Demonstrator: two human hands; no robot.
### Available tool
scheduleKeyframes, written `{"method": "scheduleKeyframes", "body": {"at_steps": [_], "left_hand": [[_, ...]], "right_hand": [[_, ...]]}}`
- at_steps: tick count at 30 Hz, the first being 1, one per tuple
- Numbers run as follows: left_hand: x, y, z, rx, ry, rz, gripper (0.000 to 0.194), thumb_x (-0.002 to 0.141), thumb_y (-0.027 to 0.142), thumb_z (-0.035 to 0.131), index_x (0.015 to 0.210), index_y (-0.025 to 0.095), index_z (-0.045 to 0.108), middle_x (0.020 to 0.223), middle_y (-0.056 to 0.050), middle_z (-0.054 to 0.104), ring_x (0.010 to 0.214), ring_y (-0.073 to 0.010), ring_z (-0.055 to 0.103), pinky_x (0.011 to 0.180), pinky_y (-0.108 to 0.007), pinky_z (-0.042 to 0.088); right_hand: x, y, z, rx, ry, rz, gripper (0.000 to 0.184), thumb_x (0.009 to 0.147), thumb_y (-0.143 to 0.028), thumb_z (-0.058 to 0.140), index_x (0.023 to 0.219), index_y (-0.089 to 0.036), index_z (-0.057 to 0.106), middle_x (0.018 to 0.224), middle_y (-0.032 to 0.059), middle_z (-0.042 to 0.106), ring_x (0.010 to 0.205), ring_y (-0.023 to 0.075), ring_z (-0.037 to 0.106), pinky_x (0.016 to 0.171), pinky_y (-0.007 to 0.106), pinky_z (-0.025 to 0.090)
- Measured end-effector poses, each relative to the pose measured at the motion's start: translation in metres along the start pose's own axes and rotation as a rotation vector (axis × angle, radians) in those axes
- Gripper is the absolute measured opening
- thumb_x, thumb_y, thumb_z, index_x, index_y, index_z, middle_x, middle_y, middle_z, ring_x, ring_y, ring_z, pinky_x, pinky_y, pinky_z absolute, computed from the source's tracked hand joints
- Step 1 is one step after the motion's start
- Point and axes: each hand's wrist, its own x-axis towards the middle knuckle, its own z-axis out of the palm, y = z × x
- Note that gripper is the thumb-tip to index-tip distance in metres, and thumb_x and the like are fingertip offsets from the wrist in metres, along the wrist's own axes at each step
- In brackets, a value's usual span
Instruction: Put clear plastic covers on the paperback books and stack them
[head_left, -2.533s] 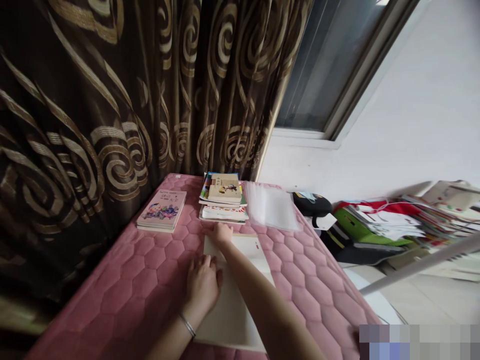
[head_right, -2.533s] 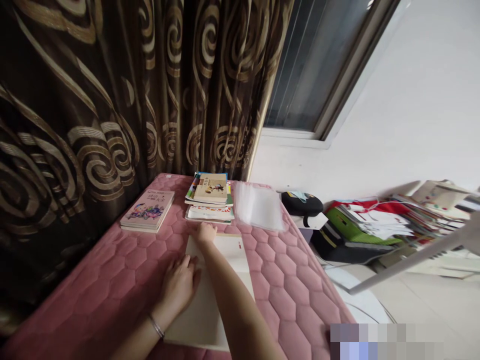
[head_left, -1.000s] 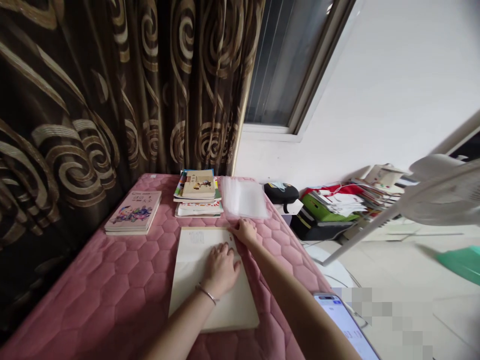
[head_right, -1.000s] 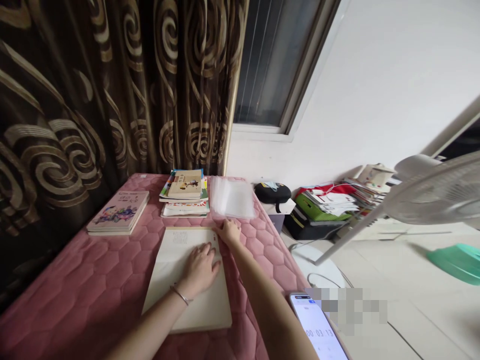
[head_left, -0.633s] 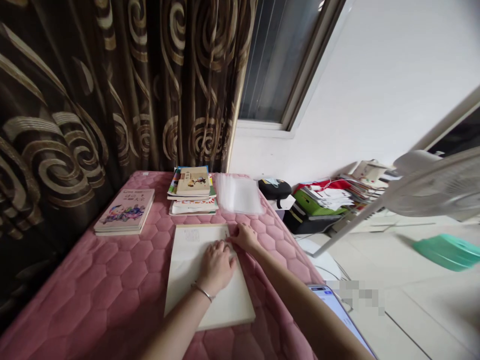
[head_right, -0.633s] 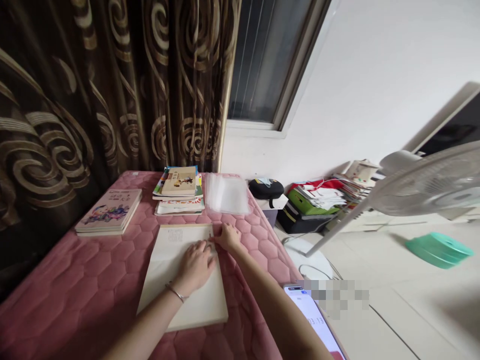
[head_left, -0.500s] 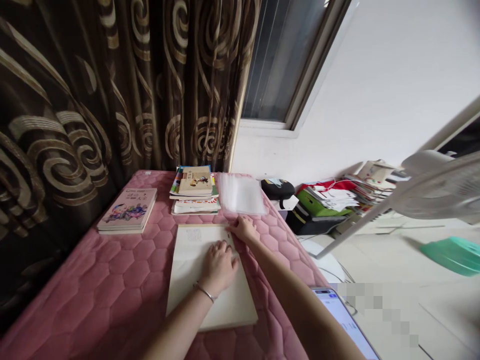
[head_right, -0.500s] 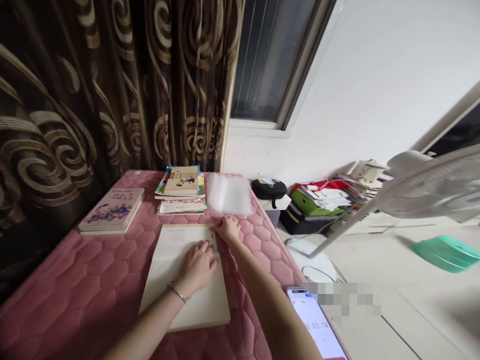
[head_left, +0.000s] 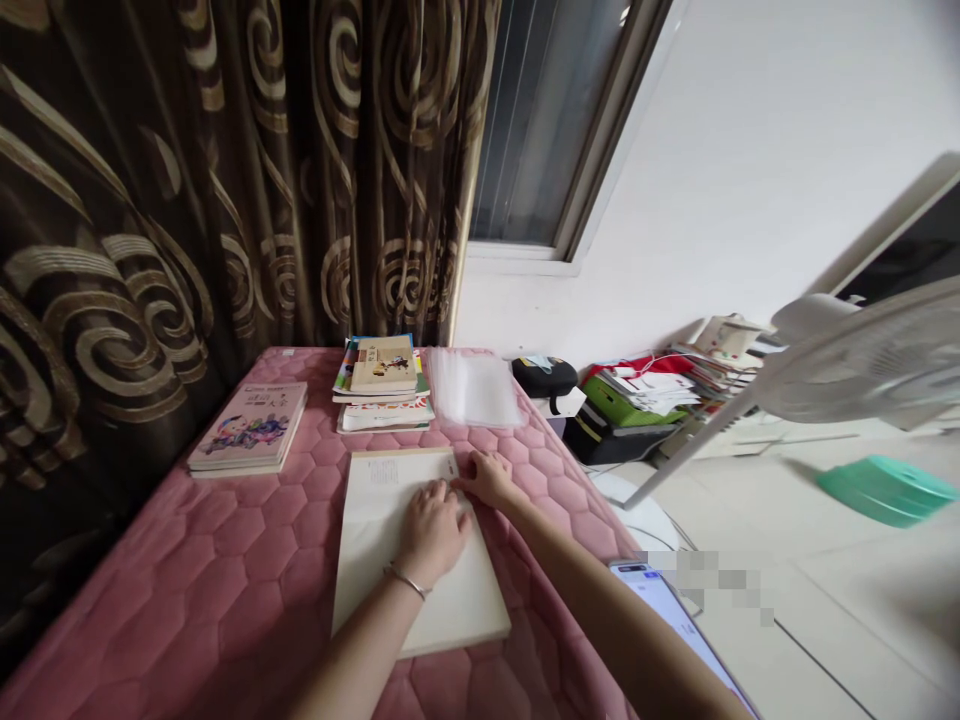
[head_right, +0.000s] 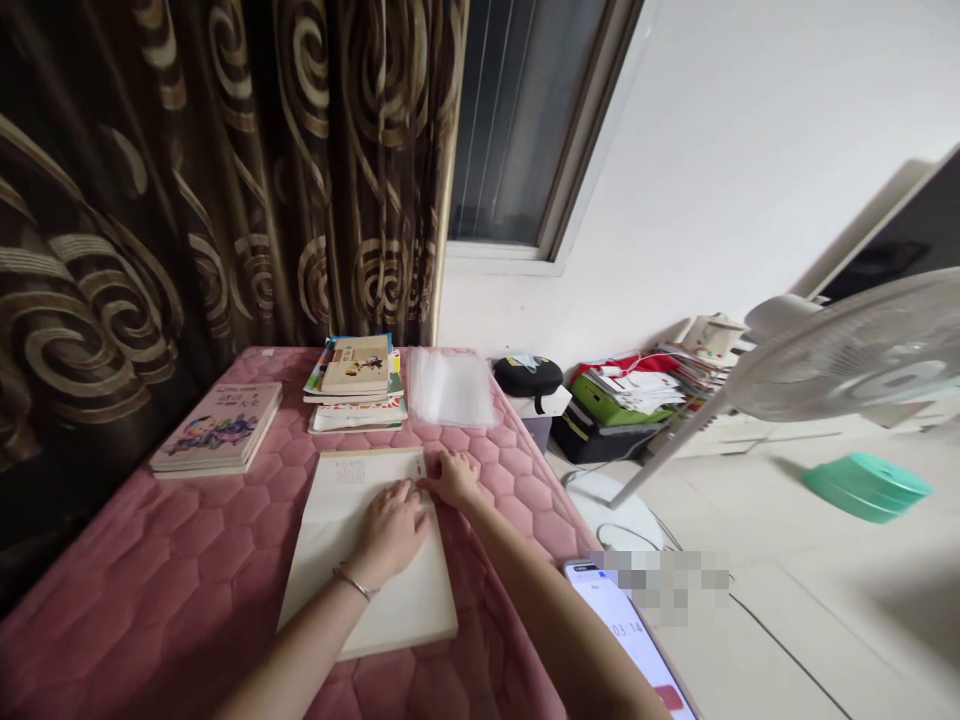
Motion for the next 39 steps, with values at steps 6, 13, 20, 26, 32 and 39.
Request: {"method": "scheduleKeyframes", "body": {"at_steps": [6,13,20,26,32,39], "left_hand": [[0.0,0.0,0.001,-0.022,0.001,0.012,0.032,0.089,0.034,0.044,0.109,0.017,0.062,0.124,-0.013,0.056,0.114,-0.0261,0.05,0.098,-0.041,0.038],[0.0,-0.001,-0.001,0.004,0.003,0.023,0.031,0.088,0.036,0.045,0.106,0.017,0.062,0.115,-0.011,0.058,0.106,-0.0254,0.053,0.094,-0.039,0.042],[0.004,-0.001,0.004,-0.006,0.03,-0.051,0.035,0.091,0.025,0.036,0.114,0.01,0.057,0.127,-0.017,0.054,0.113,-0.0255,0.053,0.096,-0.039,0.042],[0.023,-0.035,-0.006,0.041,0.016,-0.125,0.041,0.092,0.03,0.035,0.127,0.016,0.05,0.14,-0.014,0.046,0.13,-0.0278,0.04,0.108,-0.056,0.026],[0.022,-0.097,-0.023,0.103,-0.091,-0.232,0.047,0.088,0.036,0.04,0.132,0.019,0.046,0.145,-0.011,0.042,0.134,-0.0276,0.035,0.11,-0.059,0.017],[0.02,-0.107,-0.02,0.147,-0.07,-0.259,0.05,0.087,0.036,0.039,0.134,0.02,0.047,0.143,-0.01,0.044,0.132,-0.0317,0.034,0.11,-0.062,0.01]], "right_hand": [[0.015,-0.007,-0.004,-0.006,0.014,0.059,0.034,0.068,-0.049,0.071,0.084,-0.021,0.061,0.096,0.0039,0.065,0.093,0.0224,0.057,0.077,0.034,0.036],[0.032,-0.025,-0.003,-0.006,0.09,0.085,0.028,0.084,-0.04,0.056,0.097,-0.016,0.061,0.101,0.0112,0.065,0.097,0.0248,0.056,0.081,0.036,0.038],[-0.005,-0.032,-0.001,0.015,0.014,-0.17,0.034,0.088,-0.032,0.049,0.121,-0.031,0.058,0.134,0.0011,0.053,0.118,0.0226,0.045,0.092,0.035,0.036],[-0.016,-0.034,0.0,-0.056,-0.057,-0.201,0.046,0.09,-0.037,0.044,0.135,-0.032,0.045,0.144,0.0005,0.043,0.127,0.0264,0.036,0.096,0.05,0.033],[-0.017,-0.04,-0.009,-0.123,-0.091,-0.214,0.046,0.09,-0.034,0.04,0.136,-0.027,0.044,0.145,0.0019,0.041,0.13,0.0264,0.034,0.101,0.051,0.031],[-0.015,-0.099,0.004,-0.12,-0.157,-0.27,0.046,0.091,-0.023,0.035,0.136,-0.022,0.044,0.147,0.0074,0.038,0.139,0.0224,0.024,0.111,0.047,0.02]]}}
